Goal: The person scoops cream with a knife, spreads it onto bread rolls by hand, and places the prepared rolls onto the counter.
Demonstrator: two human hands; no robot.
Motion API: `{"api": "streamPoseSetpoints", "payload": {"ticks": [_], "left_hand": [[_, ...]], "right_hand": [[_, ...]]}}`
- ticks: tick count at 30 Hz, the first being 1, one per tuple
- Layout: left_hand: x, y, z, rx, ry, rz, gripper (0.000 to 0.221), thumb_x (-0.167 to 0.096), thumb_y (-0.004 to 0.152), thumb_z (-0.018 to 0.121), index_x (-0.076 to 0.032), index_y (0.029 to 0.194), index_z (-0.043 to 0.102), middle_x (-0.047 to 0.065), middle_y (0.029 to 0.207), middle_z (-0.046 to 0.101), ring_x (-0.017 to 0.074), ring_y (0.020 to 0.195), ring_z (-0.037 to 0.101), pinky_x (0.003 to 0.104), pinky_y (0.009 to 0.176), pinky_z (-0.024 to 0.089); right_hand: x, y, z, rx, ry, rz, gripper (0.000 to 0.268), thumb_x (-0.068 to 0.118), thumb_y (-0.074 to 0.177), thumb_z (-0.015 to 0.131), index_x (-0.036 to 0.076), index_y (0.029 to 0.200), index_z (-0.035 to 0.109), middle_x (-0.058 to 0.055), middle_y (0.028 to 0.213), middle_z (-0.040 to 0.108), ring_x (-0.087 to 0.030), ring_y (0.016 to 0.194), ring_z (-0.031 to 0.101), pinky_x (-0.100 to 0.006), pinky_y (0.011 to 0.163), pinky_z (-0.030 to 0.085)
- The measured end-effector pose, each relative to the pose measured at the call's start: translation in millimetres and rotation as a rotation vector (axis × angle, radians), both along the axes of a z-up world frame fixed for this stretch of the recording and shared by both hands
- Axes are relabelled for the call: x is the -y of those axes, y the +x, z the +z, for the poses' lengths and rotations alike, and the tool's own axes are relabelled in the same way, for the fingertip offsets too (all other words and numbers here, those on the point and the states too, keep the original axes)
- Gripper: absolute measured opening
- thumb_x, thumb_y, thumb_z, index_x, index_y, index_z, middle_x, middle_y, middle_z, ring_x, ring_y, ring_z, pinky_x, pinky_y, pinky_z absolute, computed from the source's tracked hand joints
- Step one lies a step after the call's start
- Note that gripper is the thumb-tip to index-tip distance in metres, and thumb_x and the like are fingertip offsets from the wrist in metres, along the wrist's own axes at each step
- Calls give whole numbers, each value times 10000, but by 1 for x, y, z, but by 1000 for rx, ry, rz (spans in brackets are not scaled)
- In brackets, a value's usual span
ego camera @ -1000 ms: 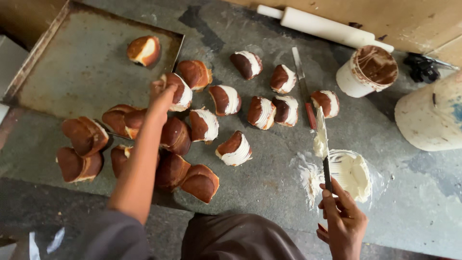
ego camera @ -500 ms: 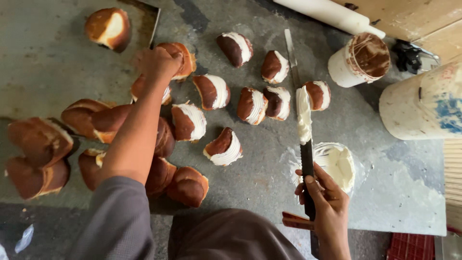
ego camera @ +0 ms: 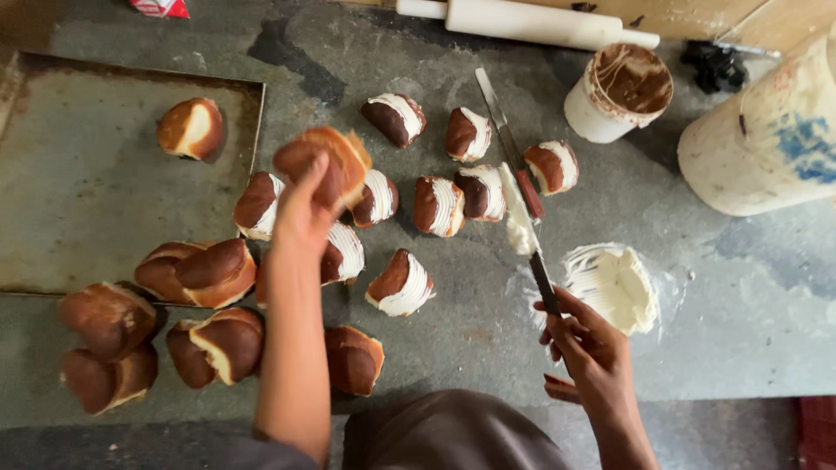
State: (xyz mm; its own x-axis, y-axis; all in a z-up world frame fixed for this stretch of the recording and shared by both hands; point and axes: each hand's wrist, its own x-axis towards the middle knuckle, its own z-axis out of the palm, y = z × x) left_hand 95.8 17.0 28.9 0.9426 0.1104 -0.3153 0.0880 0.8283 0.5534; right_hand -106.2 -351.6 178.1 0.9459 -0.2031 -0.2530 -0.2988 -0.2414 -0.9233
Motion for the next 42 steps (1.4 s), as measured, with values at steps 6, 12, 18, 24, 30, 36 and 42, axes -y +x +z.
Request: {"api": "streamPoseSetpoints", "payload": {"ticks": [6, 12, 18, 24, 30, 36, 42], "left_hand": [[82, -104, 55, -95, -313, -117, 338, -184, 952, 711, -90, 1270, 642, 48, 1220, 733, 177, 1105, 718, 381, 975, 602], [131, -142, 82, 58, -389, -251, 343, -198, 1067, 626, -34, 1367, 602, 100, 1303, 684, 225, 1178, 650, 373, 1014, 524], [156, -133, 105, 206, -486, -243, 391, -251, 1009, 609, -56, 1347, 574, 83, 1280, 680, 234, 1205, 633, 434, 1059, 499], [169, -106, 90, 196, -511, -194, 348, -226, 1053, 581, -44, 1349, 578, 79, 1297, 677, 201, 1194, 644, 382, 1056, 518], [168, -79, 90, 431, -508, -158, 351, -240, 1140, 632, -22, 1407, 566, 96, 1268, 663, 220, 1102, 638, 384, 992, 522], [177, -86, 121, 423, -69, 88, 510, -61, 963, 703, 36, 1412, 482, 133, 1413, 582, 216, 1298, 603, 382, 1141, 497], [205, -125, 130, 621, 354, 26, 730, -76, 933, 726, 16, 1503, 280, 138, 1461, 462, 218, 1321, 546, 380, 1131, 493]], "right_hand": [[-21, -2, -13, 39, 133, 155, 492, -8, 979, 620, 54, 1467, 626, -77, 1214, 728, -119, 648, 460, -270, 508, 392], [-54, 3, -8, 587, -307, 314, 422, -19, 964, 654, 74, 1375, 637, -95, 1166, 688, -154, 895, 648, -293, 771, 536], [-41, -15, -20, 597, -449, 166, 490, -14, 907, 699, 144, 1367, 643, -105, 1133, 678, -175, 776, 645, -294, 671, 534], [-20, -41, -36, 602, -421, 226, 530, -61, 938, 630, 141, 1428, 606, -112, 1181, 633, -205, 856, 658, -297, 700, 561], [6, -57, -38, 389, -398, 245, 497, -18, 917, 635, 132, 1391, 637, -103, 1174, 656, -194, 844, 671, -295, 740, 562], [23, -32, -7, 107, 207, 17, 475, 73, 958, 587, 40, 1432, 586, -94, 1097, 772, -137, 731, 629, -296, 600, 543], [2, -8, 30, 61, 262, 20, 442, 84, 975, 581, 9, 1410, 600, -99, 1013, 773, -119, 676, 624, -281, 565, 516]]}}
